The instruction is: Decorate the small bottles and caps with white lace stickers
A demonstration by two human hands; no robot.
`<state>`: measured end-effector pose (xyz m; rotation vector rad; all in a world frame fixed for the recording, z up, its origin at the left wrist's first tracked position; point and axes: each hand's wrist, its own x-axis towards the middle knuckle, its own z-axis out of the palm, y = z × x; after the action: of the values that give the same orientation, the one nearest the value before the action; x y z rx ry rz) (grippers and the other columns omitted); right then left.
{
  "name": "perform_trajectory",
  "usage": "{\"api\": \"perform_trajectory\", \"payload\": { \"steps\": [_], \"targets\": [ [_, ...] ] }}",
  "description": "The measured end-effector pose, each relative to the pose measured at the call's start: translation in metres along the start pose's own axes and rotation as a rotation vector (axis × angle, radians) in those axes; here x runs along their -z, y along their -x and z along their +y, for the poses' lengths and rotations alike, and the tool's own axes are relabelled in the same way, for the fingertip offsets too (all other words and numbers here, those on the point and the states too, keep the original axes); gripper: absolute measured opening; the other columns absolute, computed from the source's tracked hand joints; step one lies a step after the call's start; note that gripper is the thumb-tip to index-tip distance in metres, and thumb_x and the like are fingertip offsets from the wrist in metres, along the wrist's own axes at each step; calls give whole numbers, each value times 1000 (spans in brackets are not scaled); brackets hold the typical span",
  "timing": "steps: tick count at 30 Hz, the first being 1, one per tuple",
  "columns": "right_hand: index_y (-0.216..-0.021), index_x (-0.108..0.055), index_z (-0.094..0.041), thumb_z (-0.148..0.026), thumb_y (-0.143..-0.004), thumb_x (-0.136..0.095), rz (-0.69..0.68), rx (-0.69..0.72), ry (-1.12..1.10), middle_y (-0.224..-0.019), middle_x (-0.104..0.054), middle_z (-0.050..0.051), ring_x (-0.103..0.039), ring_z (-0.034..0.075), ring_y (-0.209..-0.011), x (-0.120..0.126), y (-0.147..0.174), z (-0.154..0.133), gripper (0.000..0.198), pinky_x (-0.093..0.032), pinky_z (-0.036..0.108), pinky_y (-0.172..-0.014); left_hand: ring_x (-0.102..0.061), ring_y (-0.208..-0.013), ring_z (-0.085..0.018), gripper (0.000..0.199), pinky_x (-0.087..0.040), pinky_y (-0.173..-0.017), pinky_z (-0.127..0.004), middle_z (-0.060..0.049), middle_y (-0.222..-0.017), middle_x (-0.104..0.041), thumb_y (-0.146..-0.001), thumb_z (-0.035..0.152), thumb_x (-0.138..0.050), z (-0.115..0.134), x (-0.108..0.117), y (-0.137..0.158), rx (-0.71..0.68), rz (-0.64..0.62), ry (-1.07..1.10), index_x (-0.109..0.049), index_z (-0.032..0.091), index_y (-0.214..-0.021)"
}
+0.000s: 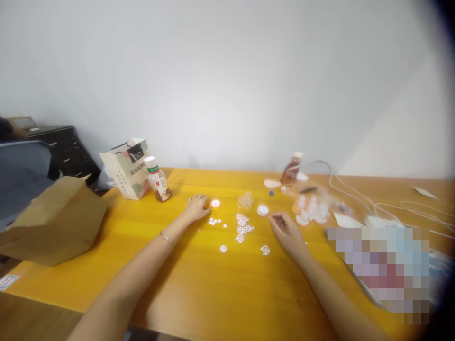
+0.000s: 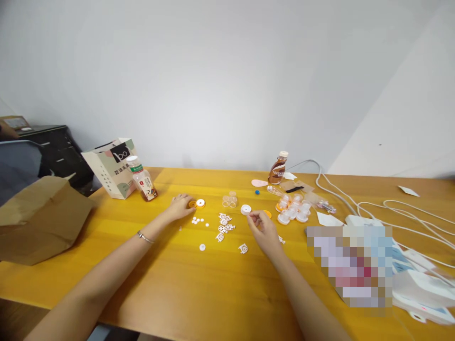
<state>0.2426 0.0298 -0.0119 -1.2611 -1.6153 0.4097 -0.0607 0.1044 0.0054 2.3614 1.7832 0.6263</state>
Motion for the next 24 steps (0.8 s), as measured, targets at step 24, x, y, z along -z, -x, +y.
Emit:
{"api": "perform_trajectory", "payload": {
  "steps": [24],
  "targets": [
    [-80,-52,-20,-42,-77,-49,-45,-11,2,-68,-53,2,-50,16,-61,0,1,-14,22,-43,29,-58,-46,-101,-21,35,-30,-89,-34,-6,-105,-54,-70,40,-59,50,18,90,-443,-248,274,-55,24,-101]
  ]
}}
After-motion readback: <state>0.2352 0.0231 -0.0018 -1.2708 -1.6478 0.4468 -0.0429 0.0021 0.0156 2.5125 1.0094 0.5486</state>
